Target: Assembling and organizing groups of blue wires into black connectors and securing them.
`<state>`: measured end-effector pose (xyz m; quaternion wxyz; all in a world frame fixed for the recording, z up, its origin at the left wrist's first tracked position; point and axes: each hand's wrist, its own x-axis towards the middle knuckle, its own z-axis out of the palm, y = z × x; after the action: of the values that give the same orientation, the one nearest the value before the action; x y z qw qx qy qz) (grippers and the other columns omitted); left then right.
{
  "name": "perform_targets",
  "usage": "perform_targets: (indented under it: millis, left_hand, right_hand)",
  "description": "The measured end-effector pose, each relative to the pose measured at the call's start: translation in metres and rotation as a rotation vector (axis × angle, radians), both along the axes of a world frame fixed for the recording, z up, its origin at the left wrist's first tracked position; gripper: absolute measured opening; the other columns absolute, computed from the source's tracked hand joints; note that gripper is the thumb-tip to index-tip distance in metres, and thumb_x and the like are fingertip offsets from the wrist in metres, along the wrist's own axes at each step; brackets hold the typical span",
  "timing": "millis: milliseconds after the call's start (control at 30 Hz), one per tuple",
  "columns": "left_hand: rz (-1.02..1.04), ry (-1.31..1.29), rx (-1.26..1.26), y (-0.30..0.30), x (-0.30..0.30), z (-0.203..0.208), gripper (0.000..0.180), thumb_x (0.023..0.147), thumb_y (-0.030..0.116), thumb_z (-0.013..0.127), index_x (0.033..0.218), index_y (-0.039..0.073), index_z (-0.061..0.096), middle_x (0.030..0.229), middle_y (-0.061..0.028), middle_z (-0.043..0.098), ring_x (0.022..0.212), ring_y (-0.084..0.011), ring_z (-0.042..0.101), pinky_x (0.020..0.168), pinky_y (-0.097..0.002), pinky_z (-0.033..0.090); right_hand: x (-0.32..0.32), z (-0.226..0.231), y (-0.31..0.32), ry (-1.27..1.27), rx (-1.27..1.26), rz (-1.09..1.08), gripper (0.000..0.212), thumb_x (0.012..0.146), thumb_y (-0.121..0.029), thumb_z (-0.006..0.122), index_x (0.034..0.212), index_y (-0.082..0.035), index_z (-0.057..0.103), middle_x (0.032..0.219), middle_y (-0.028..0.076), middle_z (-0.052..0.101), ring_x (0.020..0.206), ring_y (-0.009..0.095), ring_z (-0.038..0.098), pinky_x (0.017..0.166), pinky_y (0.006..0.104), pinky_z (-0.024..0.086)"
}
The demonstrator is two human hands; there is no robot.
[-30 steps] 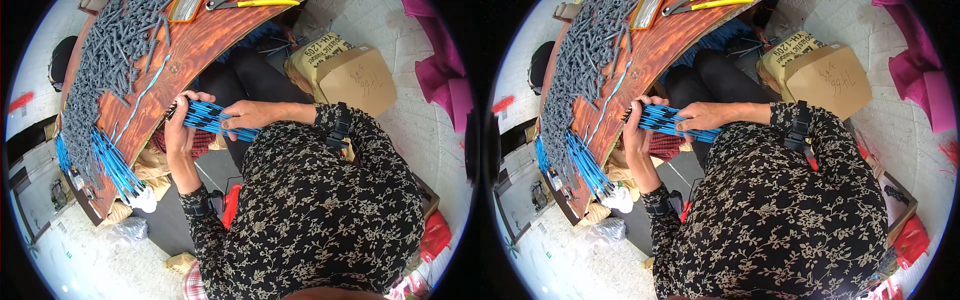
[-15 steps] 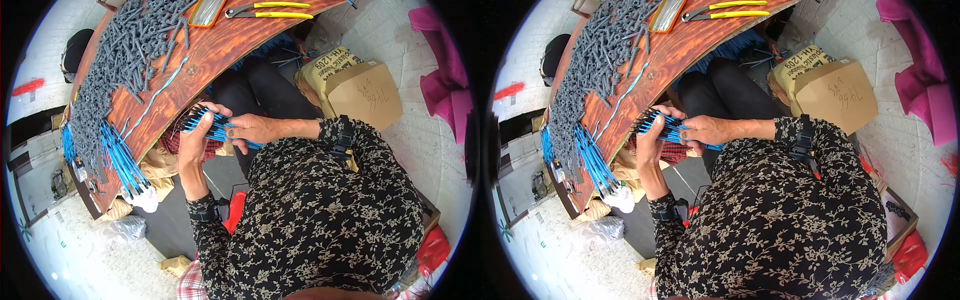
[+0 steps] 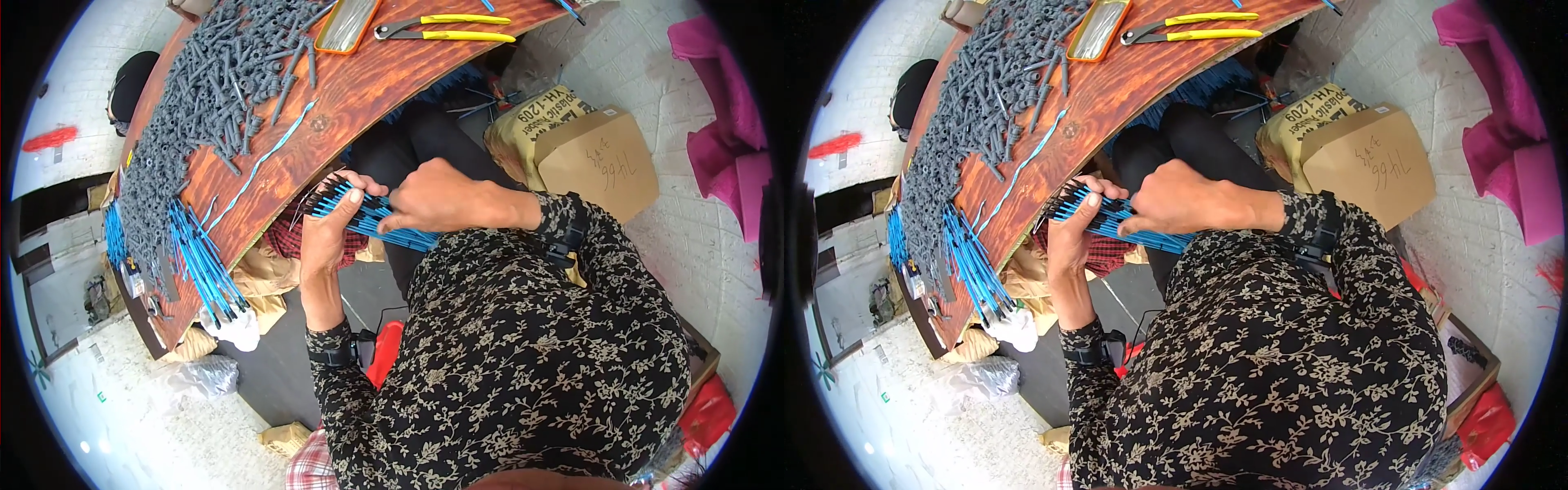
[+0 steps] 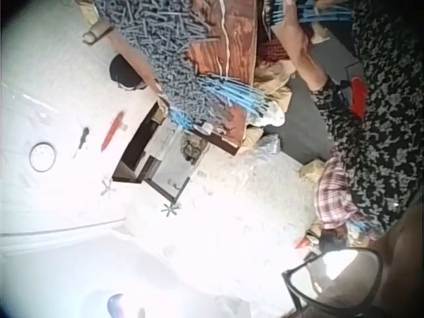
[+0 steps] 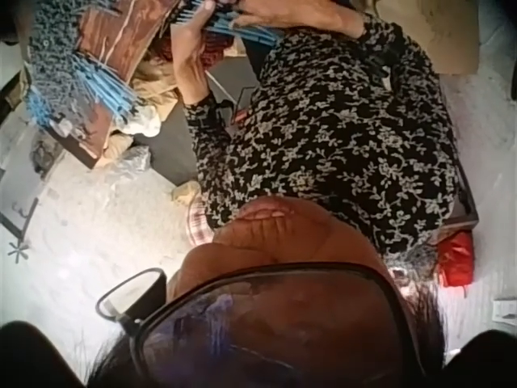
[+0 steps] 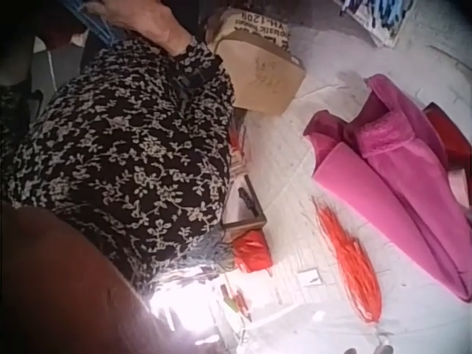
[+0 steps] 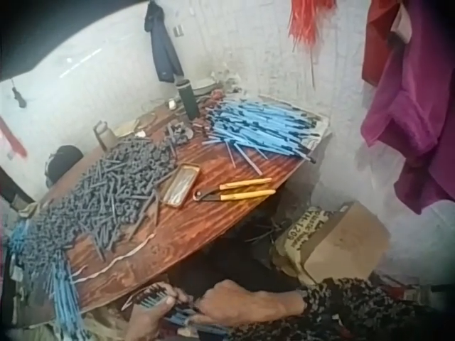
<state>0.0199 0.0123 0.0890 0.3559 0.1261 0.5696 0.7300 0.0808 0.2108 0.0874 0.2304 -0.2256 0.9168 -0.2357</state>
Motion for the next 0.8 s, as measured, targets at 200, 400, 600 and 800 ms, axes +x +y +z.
perform_targets:
  millis: [200, 400, 600, 800]
  left_hand:
    - [0.004, 0.095, -0.082, -0.002, -0.001, 0.005, 0.024, 0.093, 0.011, 0.064, 0.113, 0.0, 0.058, 0.107, -0.0139, 0.067, 0.105, -0.0221, 0.062, 0.093, -0.0356, 0.049]
    - [0.019, 0.304, -0.281, -0.01, 0.003, 0.008, 0.05, 0.092, 0.025, 0.068, 0.134, 0.002, 0.052, 0.131, -0.0108, 0.057, 0.12, -0.0202, 0.051, 0.104, -0.0372, 0.039]
    - [-0.066, 0.314, -0.356, -0.008, 0.0, 0.021, 0.058, 0.095, 0.039, 0.061, 0.141, 0.006, 0.049, 0.141, -0.0098, 0.05, 0.131, -0.0218, 0.041, 0.113, -0.0397, 0.029]
    - [-0.296, 0.585, -0.515, -0.017, -0.012, 0.026, 0.066, 0.097, 0.051, 0.052, 0.145, 0.007, 0.045, 0.143, -0.011, 0.048, 0.132, -0.0249, 0.042, 0.112, -0.0404, 0.029]
  right_hand:
    - [-0.008, -0.035, 0.008, 0.246, -0.473, -0.306, 0.07, 0.087, -0.066, 0.056, 0.112, -0.002, 0.06, 0.109, 0.016, 0.065, 0.096, 0.029, 0.066, 0.079, 0.0426, 0.052]
    - [-0.026, -0.062, -0.033, -0.037, -1.037, -0.175, 0.085, 0.077, -0.072, 0.066, 0.126, -0.003, 0.055, 0.112, 0.016, 0.065, 0.109, 0.026, 0.062, 0.092, 0.0376, 0.05]
    - [-0.038, -0.037, -0.036, -0.255, -1.186, -0.04, 0.055, 0.084, -0.044, 0.075, 0.115, -0.001, 0.061, 0.101, 0.013, 0.068, 0.1, 0.023, 0.065, 0.086, 0.0352, 0.052]
    - [-0.046, -0.039, -0.046, -0.678, -1.397, 0.131, 0.02, 0.089, -0.017, 0.072, 0.098, 0.0, 0.066, 0.089, 0.011, 0.07, 0.085, 0.019, 0.068, 0.077, 0.0318, 0.054]
